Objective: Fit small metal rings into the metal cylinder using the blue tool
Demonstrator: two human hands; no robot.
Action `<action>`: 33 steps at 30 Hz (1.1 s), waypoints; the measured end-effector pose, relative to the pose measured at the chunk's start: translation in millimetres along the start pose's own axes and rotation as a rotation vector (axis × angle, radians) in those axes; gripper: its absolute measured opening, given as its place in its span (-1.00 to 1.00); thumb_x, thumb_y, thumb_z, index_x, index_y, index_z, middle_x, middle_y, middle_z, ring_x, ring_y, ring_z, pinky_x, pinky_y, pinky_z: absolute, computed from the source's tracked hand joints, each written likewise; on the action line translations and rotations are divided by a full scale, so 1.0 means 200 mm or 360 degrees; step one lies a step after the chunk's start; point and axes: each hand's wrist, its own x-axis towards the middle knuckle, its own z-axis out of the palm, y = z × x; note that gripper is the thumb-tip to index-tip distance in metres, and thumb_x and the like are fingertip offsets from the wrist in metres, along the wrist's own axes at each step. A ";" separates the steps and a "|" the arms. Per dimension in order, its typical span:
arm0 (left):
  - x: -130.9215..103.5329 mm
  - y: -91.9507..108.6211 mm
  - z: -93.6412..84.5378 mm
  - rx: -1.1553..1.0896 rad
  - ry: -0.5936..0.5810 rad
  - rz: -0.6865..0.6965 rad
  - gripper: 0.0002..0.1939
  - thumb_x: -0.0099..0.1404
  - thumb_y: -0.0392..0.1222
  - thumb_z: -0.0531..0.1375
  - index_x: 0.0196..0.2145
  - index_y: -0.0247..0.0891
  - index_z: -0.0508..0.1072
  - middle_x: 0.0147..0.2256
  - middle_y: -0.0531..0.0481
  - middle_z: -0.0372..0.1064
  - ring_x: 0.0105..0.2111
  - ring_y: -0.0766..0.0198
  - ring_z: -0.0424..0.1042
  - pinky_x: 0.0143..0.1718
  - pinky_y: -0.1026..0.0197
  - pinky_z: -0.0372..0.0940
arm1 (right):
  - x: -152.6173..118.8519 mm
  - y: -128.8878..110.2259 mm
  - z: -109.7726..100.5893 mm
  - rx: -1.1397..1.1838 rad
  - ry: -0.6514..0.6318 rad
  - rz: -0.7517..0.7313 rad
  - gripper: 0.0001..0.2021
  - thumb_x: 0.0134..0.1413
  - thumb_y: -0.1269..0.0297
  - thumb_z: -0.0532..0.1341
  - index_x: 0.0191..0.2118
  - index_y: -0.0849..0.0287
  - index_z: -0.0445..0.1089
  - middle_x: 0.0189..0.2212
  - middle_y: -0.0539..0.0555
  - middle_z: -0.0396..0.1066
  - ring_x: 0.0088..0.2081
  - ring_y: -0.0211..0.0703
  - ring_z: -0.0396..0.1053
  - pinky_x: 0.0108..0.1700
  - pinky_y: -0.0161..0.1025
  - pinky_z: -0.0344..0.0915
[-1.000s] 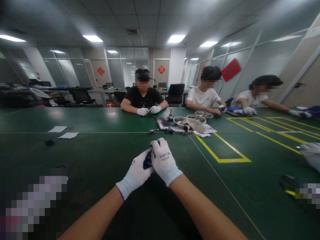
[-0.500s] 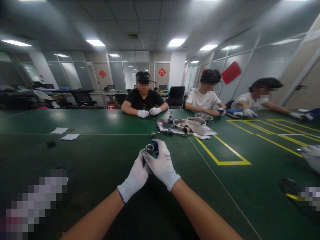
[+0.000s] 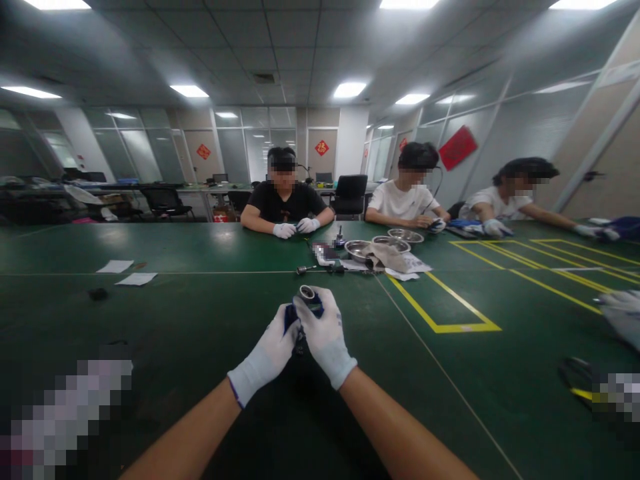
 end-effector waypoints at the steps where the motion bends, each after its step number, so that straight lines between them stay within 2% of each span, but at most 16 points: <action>1: -0.01 0.01 -0.01 0.0000 -0.0019 -0.0013 -0.75 0.49 -0.18 0.04 0.06 -0.25 0.35 -0.04 -0.18 0.51 -0.03 0.11 0.53 0.04 0.05 0.44 | 0.01 0.00 -0.01 0.0032 0.0017 -0.0007 -0.63 0.09 -0.09 0.34 -0.16 0.11 0.48 -0.22 0.11 0.55 -0.17 0.04 0.51 -0.08 -0.04 0.45; 6: 0.00 -0.01 -0.07 0.0179 0.0027 -0.0098 -0.74 0.51 -0.14 0.00 0.04 -0.24 0.35 -0.10 -0.17 0.52 -0.13 0.14 0.53 -0.05 0.11 0.42 | 0.03 0.05 -0.05 0.0017 0.0088 -0.0057 -0.55 0.14 -0.19 0.29 -0.14 0.12 0.45 -0.26 0.11 0.56 -0.21 0.00 0.49 -0.15 -0.10 0.44; 11: 0.06 -0.09 -0.11 0.0429 0.0160 -0.0255 -0.76 0.49 -0.06 0.03 -0.09 -0.23 0.39 -0.18 -0.16 0.53 -0.19 0.11 0.53 -0.11 0.12 0.37 | 0.01 0.17 -0.07 -0.0039 0.0157 0.0063 -0.50 0.06 -0.24 0.31 -0.17 0.15 0.47 -0.30 0.13 0.56 -0.25 0.04 0.49 -0.17 -0.05 0.46; 17: 0.08 -0.13 -0.15 0.0377 0.0198 -0.0230 -0.69 0.48 0.03 0.03 -0.07 -0.23 0.41 -0.31 -0.08 0.51 -0.37 0.16 0.49 -0.34 0.18 0.33 | -0.01 0.26 -0.08 -0.0082 0.0174 0.0121 -0.49 0.03 -0.24 0.32 -0.17 0.16 0.49 -0.29 0.16 0.57 -0.25 0.07 0.50 -0.15 0.00 0.47; 22: 0.11 -0.22 -0.19 0.0569 0.0438 -0.0136 -0.70 0.47 0.03 0.06 -0.10 -0.20 0.45 -0.22 -0.14 0.54 -0.20 0.07 0.54 -0.11 0.08 0.37 | -0.02 0.27 -0.08 -0.0113 0.0169 0.0094 -0.50 0.04 -0.24 0.31 -0.19 0.15 0.49 -0.31 0.15 0.56 -0.27 0.05 0.50 -0.19 -0.03 0.48; 25: 0.19 -0.27 -0.23 0.0816 0.0501 -0.0154 -0.71 0.47 0.00 0.08 -0.04 -0.21 0.45 -0.10 -0.21 0.53 -0.07 0.00 0.52 0.01 0.01 0.35 | -0.03 0.26 -0.07 -0.0131 0.0148 0.0086 -0.51 0.08 -0.24 0.29 -0.17 0.15 0.47 -0.32 0.14 0.55 -0.30 0.03 0.49 -0.25 -0.07 0.47; 28: 0.33 -0.31 -0.27 0.1037 0.0555 -0.0137 -0.67 0.45 -0.05 0.09 0.05 -0.26 0.44 0.02 -0.31 0.45 0.08 -0.07 0.44 0.15 -0.04 0.28 | -0.03 0.25 -0.06 -0.0159 0.0179 0.0072 -0.50 0.11 -0.25 0.26 -0.16 0.14 0.45 -0.34 0.12 0.54 -0.34 0.01 0.47 -0.28 -0.09 0.46; 33: 0.61 -0.35 -0.29 0.0973 0.0621 -0.0193 -0.54 0.44 -0.15 0.08 0.22 -0.37 0.35 0.18 -0.44 0.31 0.23 -0.19 0.30 0.27 -0.13 0.16 | -0.04 0.25 -0.06 -0.0182 0.0303 0.0068 -0.52 0.15 -0.22 0.24 -0.15 0.14 0.42 -0.37 0.10 0.51 -0.38 -0.01 0.46 -0.32 -0.10 0.44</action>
